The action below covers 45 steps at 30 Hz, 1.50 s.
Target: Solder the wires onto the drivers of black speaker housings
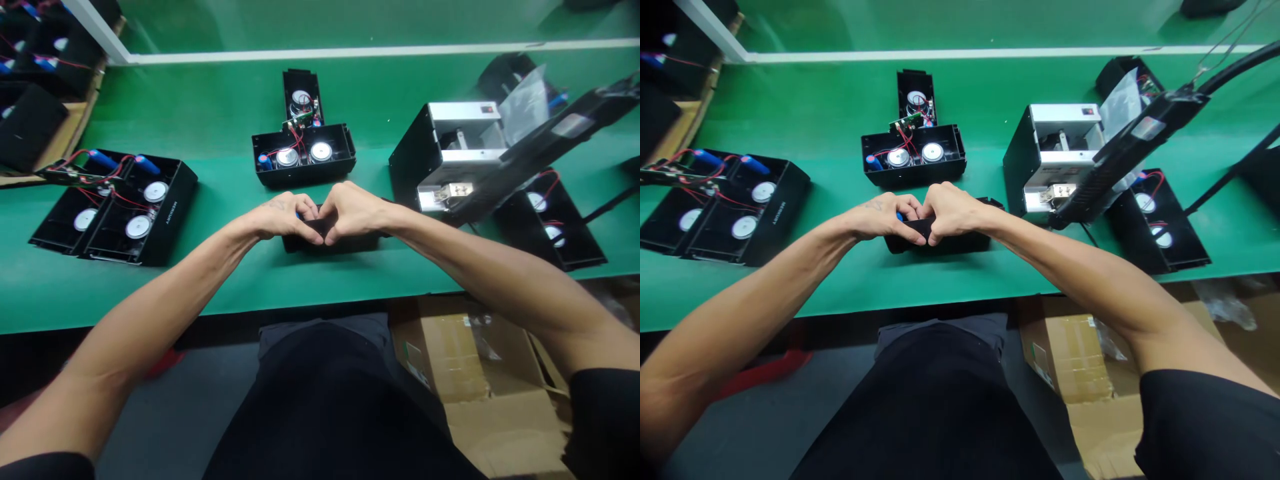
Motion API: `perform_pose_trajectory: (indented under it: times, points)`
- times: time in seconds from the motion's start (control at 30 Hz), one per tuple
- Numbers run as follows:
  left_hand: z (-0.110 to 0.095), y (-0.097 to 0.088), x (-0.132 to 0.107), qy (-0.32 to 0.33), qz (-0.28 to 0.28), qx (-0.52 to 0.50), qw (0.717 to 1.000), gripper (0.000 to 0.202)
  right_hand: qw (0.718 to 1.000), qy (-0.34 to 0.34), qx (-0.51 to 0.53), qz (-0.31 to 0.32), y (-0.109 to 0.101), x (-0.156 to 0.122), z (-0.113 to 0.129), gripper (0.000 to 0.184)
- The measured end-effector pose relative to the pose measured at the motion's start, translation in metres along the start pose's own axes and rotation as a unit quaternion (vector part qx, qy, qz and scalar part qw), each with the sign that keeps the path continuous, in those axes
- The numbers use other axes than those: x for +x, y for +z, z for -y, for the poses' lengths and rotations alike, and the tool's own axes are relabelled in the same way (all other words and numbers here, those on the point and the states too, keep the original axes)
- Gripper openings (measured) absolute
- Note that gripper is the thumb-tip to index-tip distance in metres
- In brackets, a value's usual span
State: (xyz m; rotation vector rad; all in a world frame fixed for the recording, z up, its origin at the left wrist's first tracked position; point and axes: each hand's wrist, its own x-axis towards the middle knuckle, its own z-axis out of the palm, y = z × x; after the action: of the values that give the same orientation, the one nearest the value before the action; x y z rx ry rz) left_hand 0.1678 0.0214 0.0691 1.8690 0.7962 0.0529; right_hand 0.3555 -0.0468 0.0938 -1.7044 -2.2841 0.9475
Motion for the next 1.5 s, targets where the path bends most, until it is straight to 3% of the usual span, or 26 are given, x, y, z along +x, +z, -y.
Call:
perform_pose_trajectory:
  times: [0.1, 0.2, 0.27, 0.3, 0.33, 0.37, 0.43, 0.47, 0.5, 0.53, 0.63, 0.7, 0.8, 0.87, 0.97, 1.03, 1.13, 1.2, 1.33, 1.43, 1.5]
  points:
    - [0.003, -0.002, 0.003, 0.002, -0.001, -0.002, 1.000, 0.029, 1.000, 0.000, -0.020, 0.004, -0.002, 0.001, 0.002, 0.019]
    - [0.008, 0.001, 0.000, 0.022, -0.006, 0.008, 1.000, 0.031, 0.997, -0.019, -0.070, -0.013, -0.002, -0.018, 0.009, 0.022]
    - [0.012, 0.011, -0.008, 0.063, -0.024, 0.052, 0.996, 0.031, 0.990, -0.042, -0.077, -0.106, 0.001, -0.044, 0.010, 0.026]
    - [0.015, 0.018, -0.014, 0.091, -0.041, 0.088, 0.991, 0.030, 0.978, -0.048, -0.064, -0.191, 0.003, -0.060, 0.006, 0.027]
    - [0.018, 0.027, -0.020, 0.121, -0.069, 0.132, 0.981, 0.027, 0.953, -0.044, -0.041, -0.298, 0.007, -0.077, 0.000, 0.027]
    - [0.020, 0.036, -0.027, 0.148, -0.097, 0.177, 0.968, 0.023, 0.905, -0.007, -0.022, -0.425, 0.010, -0.092, -0.010, 0.026]
    - [0.025, 0.054, -0.041, 0.187, -0.145, 0.252, 0.938, 0.015, 0.752, 0.103, -0.014, -0.651, 0.016, -0.117, -0.040, 0.030]
    - [0.028, 0.062, -0.047, 0.206, -0.159, 0.278, 0.925, 0.014, 0.701, 0.151, -0.019, -0.696, 0.017, -0.125, -0.057, 0.040]
    - [0.029, 0.068, -0.051, 0.222, -0.171, 0.295, 0.913, 0.016, 0.677, 0.189, -0.029, -0.710, 0.016, -0.130, -0.075, 0.051]
    - [0.031, 0.072, -0.055, 0.237, -0.178, 0.308, 0.904, 0.017, 0.671, 0.217, -0.041, -0.708, 0.014, -0.132, -0.093, 0.057]
    - [0.033, 0.076, -0.059, 0.263, -0.194, 0.323, 0.888, 0.018, 0.678, 0.259, -0.053, -0.685, 0.008, -0.128, -0.130, 0.054]
    - [0.034, 0.075, -0.059, 0.269, -0.199, 0.330, 0.882, 0.018, 0.655, 0.246, -0.024, -0.714, 0.010, -0.125, -0.138, 0.052]
    - [0.034, 0.074, -0.057, 0.273, -0.203, 0.336, 0.878, 0.018, 0.598, 0.177, 0.071, -0.778, 0.024, -0.127, -0.133, 0.062]
    - [0.035, 0.074, -0.057, 0.276, -0.204, 0.336, 0.877, 0.018, 0.611, 0.128, 0.169, -0.763, 0.032, -0.132, -0.125, 0.062]
    - [0.038, 0.073, -0.056, 0.281, -0.209, 0.340, 0.873, 0.019, 0.678, 0.076, 0.316, -0.659, 0.028, -0.141, -0.116, 0.048]
    - [0.041, 0.072, -0.054, 0.287, -0.214, 0.342, 0.869, 0.020, 0.678, 0.048, 0.366, -0.636, 0.013, -0.146, -0.110, 0.044]
    - [0.044, 0.072, -0.049, 0.297, -0.218, 0.342, 0.864, 0.017, 0.634, -0.007, 0.346, -0.692, -0.015, -0.146, -0.102, 0.046]
    - [0.044, 0.072, -0.045, 0.299, -0.222, 0.342, 0.863, 0.013, 0.622, -0.026, 0.300, -0.723, -0.029, -0.142, -0.098, 0.048]
    - [0.039, 0.074, -0.040, 0.290, -0.219, 0.341, 0.867, 0.010, 0.669, -0.009, 0.249, -0.700, -0.042, -0.129, -0.099, 0.049]
    - [0.035, 0.074, -0.039, 0.285, -0.213, 0.339, 0.871, 0.012, 0.704, -0.027, 0.285, -0.650, -0.040, -0.129, -0.091, 0.047]
    - [0.034, 0.074, -0.040, 0.279, -0.209, 0.340, 0.873, 0.011, 0.712, -0.061, 0.335, -0.614, -0.033, -0.133, -0.076, 0.048]
